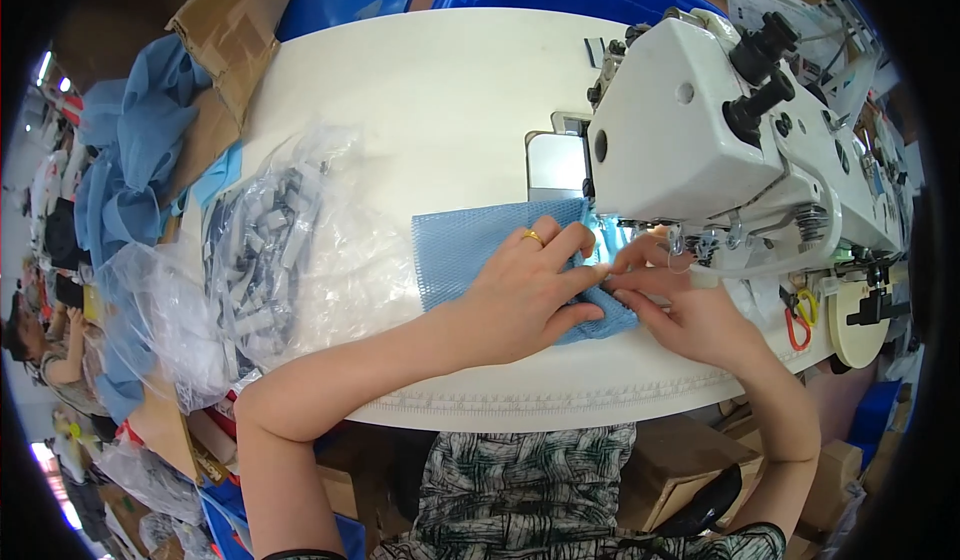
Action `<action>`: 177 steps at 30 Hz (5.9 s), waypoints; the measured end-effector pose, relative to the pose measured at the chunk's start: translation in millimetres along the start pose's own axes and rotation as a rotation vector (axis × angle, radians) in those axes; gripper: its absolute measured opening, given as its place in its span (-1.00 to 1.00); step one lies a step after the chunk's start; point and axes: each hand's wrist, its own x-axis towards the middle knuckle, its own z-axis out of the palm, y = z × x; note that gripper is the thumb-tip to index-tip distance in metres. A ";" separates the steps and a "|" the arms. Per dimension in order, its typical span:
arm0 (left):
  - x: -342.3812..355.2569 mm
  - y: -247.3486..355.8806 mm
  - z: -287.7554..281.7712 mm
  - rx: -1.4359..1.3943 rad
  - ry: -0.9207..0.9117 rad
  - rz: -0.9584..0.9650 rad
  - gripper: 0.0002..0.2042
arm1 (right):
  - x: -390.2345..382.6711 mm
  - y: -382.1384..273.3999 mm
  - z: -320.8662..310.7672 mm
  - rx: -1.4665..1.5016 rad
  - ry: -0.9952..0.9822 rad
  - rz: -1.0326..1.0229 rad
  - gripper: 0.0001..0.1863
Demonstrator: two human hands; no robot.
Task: Sewing a blue mesh fabric component using an industrial sewing machine in a workshop.
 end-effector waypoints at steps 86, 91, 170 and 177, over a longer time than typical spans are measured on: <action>18.4 -12.0 -20.5 -0.012 -0.091 -0.082 -0.65 | -11.6 21.1 41.7 -0.266 0.381 -0.203 -0.55; 23.0 -17.8 -37.3 -0.034 -0.162 -0.023 -0.72 | -5.0 22.0 46.6 -0.244 0.506 -0.276 -0.60; 12.8 17.5 -15.9 0.057 -0.072 -0.171 -0.82 | -19.4 13.5 48.4 -0.113 0.395 -0.295 -0.63; 4.8 5.6 -10.8 0.120 -0.006 -0.026 -0.81 | -14.8 7.1 48.0 -0.138 0.452 -0.184 -0.55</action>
